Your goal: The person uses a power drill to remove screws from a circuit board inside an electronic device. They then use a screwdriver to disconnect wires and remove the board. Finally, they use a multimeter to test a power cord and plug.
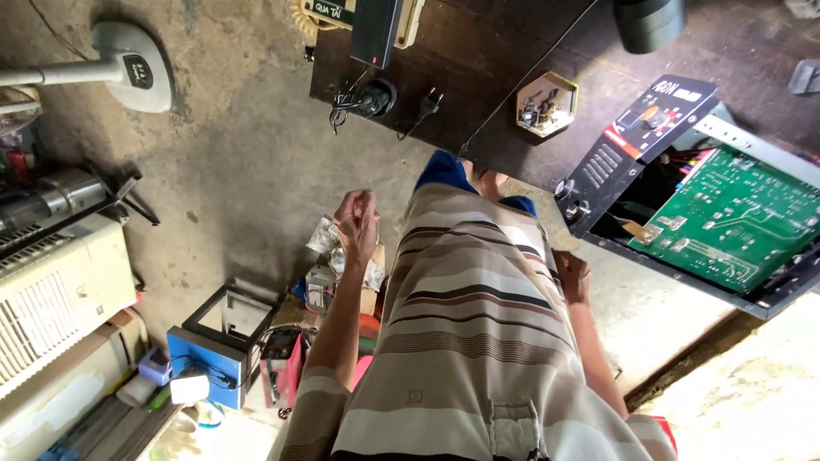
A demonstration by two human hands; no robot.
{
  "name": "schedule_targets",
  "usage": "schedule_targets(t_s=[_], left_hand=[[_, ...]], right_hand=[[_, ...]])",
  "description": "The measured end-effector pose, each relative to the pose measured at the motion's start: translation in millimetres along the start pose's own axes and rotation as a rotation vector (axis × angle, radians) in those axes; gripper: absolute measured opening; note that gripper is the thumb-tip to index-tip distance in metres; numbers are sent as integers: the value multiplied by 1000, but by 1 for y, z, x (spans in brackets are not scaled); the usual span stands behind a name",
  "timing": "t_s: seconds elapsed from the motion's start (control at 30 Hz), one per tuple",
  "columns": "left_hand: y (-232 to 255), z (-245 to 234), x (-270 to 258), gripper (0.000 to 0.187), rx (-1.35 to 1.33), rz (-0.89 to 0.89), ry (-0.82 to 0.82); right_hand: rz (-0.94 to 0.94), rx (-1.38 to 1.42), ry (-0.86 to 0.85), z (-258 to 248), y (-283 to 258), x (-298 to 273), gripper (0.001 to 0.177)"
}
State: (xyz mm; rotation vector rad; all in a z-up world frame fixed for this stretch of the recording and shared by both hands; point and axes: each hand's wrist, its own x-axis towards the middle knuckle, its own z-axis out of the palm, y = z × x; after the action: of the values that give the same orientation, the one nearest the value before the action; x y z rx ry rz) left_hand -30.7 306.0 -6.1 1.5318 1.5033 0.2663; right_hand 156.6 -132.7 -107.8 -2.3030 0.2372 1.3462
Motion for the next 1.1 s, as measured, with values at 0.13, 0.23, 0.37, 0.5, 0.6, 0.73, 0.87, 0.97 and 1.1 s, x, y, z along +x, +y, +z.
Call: schedule_targets(t_s=[0.13, 0.23, 0.37, 0.5, 0.6, 0.73, 0.87, 0.97, 1.1], left_hand=[[-53, -6, 13, 26, 171, 63, 40], [-34, -21, 31, 14, 209, 188, 46], [-20, -55, 76, 12, 197, 177, -7], [-9, -96, 142, 18, 153, 227, -75], [12, -119, 179, 13, 44, 143, -13], [-5, -145, 215, 11, 48, 160, -82], [18, -145, 194, 17, 157, 170, -286], [3, -132, 171, 16, 242, 197, -523], [-7, -74, 137, 12, 364, 365, -747]], right_hand=[[60, 97, 73, -2, -35, -21, 31], [122, 110, 137, 12, -40, -25, 35], [227, 77, 160, 38, -111, -72, 42], [89, 170, 209, 100, -129, -81, 31], [-154, 12, 273, 146, -109, -71, 24], [60, 39, 289, 162, -112, -78, 29], [162, 267, 297, 167, -117, -93, 32], [182, 261, 364, 190, -66, -88, 32], [122, 225, 444, 182, -50, -85, 32]])
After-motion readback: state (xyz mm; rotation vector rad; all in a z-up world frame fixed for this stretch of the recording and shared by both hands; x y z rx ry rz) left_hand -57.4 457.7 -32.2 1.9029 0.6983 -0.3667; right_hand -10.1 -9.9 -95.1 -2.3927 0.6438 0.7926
